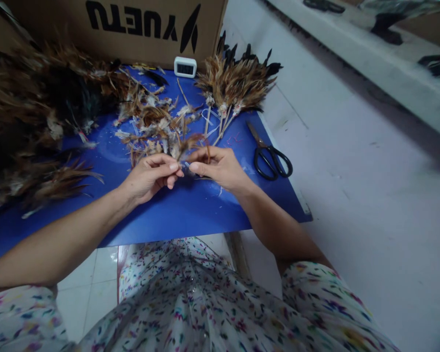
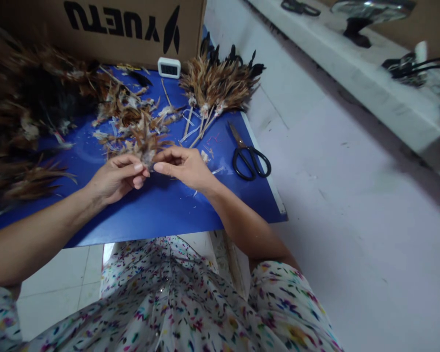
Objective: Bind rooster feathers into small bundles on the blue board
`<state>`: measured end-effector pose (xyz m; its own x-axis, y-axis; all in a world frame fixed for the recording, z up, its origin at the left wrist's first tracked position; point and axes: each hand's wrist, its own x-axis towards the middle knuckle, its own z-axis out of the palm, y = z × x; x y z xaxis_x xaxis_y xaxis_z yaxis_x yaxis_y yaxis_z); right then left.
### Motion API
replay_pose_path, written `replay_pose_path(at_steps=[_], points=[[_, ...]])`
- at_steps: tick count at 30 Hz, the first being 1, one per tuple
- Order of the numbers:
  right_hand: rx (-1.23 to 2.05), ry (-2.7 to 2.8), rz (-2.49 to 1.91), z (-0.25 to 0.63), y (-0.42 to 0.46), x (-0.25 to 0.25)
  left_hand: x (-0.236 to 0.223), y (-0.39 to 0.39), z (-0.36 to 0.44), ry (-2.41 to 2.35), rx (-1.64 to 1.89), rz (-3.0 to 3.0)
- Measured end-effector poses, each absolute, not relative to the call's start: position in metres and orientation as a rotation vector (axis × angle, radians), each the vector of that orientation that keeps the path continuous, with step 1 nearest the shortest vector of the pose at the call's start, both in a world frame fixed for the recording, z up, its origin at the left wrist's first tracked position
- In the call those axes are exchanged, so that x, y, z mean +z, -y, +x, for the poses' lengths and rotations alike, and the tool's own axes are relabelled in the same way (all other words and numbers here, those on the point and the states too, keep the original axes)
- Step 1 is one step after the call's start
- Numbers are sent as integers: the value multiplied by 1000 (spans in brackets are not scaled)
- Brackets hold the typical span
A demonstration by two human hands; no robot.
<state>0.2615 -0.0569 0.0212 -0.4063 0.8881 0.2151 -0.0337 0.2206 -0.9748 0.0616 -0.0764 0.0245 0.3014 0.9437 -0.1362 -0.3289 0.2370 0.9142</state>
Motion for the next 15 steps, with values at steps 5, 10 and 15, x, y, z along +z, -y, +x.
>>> replay_pose_path(at_steps=[5,10,15], points=[[980,1775,-977,266,43,15,28,63,53,-884,1314,866],[570,2225,-991,259,30,18,28,55,47,-926,1425,847],[59,2668,-992,239,17,28,24,51,46,-944,1435,838]])
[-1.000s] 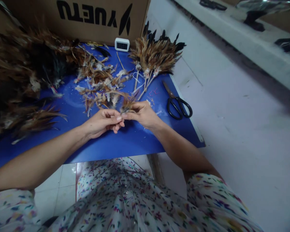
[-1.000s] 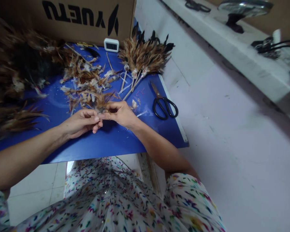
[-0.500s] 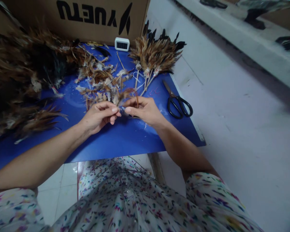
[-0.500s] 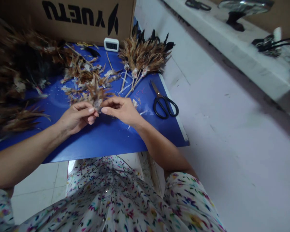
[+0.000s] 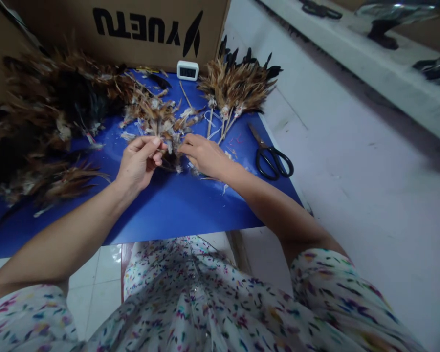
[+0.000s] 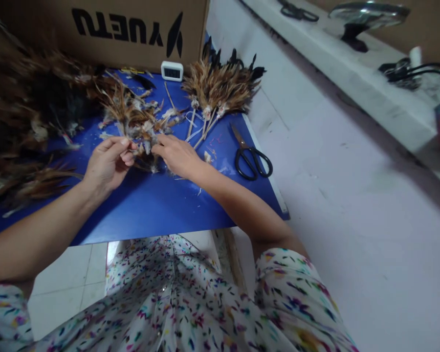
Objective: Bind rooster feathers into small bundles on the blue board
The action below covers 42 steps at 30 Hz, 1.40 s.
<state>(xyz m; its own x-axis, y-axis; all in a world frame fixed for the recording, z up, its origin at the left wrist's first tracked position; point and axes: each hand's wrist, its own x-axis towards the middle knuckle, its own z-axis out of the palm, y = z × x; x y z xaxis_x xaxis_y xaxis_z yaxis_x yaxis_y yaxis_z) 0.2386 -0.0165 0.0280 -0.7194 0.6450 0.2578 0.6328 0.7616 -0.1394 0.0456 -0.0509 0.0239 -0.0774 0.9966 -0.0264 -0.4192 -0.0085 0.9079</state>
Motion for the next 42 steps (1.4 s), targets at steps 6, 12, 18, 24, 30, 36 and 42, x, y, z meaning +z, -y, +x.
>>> replay_pose_path(at_steps=[6,12,18,24,30,36,42], points=[[-280,2849,-1028,221,-7,18,23,50,47,-978,1418,829],[-272,2734,-1039,233,-7,18,23,51,47,-979,1410,835],[83,2571,-1122,256,11,42,18,50,45,-951,1402,856],[501,2189,-1112,265,34,46,18,53,49,-961,1381,915],[657,2074,-1129,264,42,38,14,60,55,-984,1296,1029],[618,2132,-1197,261,45,42,13,65,57,-1040,1213,1140],[631,2152,-1181,259,48,41,12,65,58,-1101,1157,1169]])
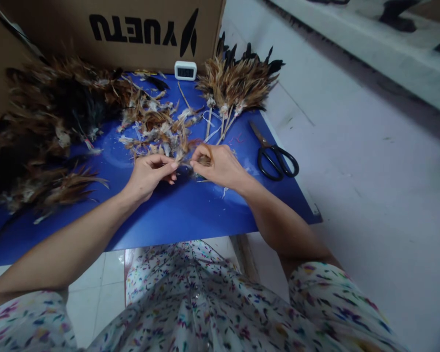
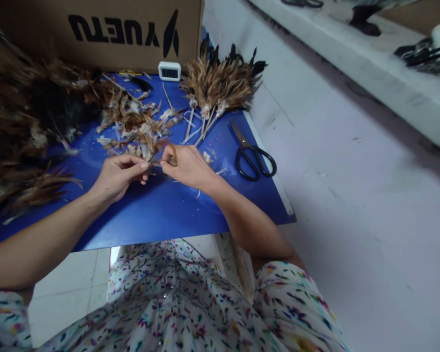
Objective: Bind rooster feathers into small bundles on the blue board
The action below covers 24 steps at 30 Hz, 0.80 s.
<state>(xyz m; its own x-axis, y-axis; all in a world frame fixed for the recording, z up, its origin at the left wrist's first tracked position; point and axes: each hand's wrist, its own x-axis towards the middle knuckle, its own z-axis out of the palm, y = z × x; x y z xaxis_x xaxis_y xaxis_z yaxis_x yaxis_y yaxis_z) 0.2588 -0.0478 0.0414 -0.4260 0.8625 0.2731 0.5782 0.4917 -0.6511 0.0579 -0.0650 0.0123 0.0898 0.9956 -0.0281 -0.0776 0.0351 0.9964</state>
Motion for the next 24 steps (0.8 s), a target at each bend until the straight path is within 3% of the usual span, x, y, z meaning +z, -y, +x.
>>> replay_pose_path(at_steps=[14,24], points=[[808,2077,-1207,259,48,38,13,65,58,-1077,1170,1126],[1129,1595,-1006,258,38,28,20,62,57,-1109,1192,860]])
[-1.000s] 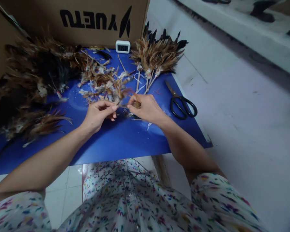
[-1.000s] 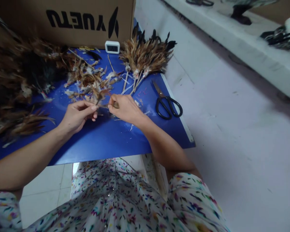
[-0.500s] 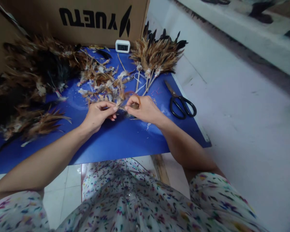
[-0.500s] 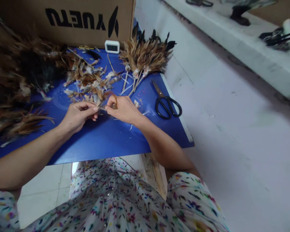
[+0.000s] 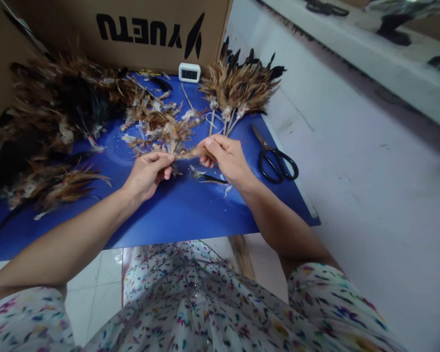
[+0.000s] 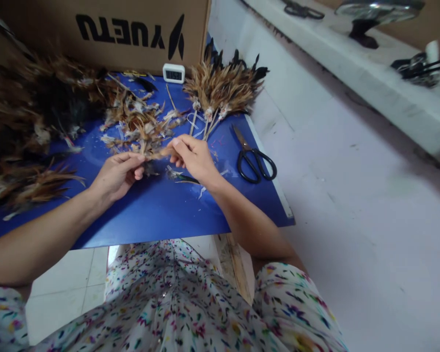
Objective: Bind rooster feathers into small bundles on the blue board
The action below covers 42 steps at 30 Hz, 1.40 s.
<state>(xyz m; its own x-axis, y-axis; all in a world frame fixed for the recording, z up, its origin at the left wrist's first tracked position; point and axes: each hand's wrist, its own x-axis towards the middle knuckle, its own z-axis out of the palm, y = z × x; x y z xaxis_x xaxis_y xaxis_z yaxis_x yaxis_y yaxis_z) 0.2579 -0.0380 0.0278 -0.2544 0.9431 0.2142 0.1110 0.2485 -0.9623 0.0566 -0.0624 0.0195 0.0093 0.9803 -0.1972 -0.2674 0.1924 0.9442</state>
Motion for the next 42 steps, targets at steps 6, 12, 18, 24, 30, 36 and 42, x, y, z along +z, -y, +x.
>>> replay_pose_path(at_steps=[6,12,18,24,30,36,42], points=[[1126,1701,-1028,248,42,22,19,66,58,-1089,1148,855],[1031,1726,-1024,244,46,17,19,72,62,-1070,1115,864],[1046,1640,-1024,244,47,23,17,69,61,-1069,1142,849],[1255,1490,-1028,238,49,27,14,68,58,-1054,1147,846],[1309,1504,-950,236,50,21,17,72,61,-1065,1119,864],[1248,1551,-988,237,50,21,17,73,63,-1067,1080,895],[1200,1526,-983,240,50,26,20,73,63,-1045,1073,830]])
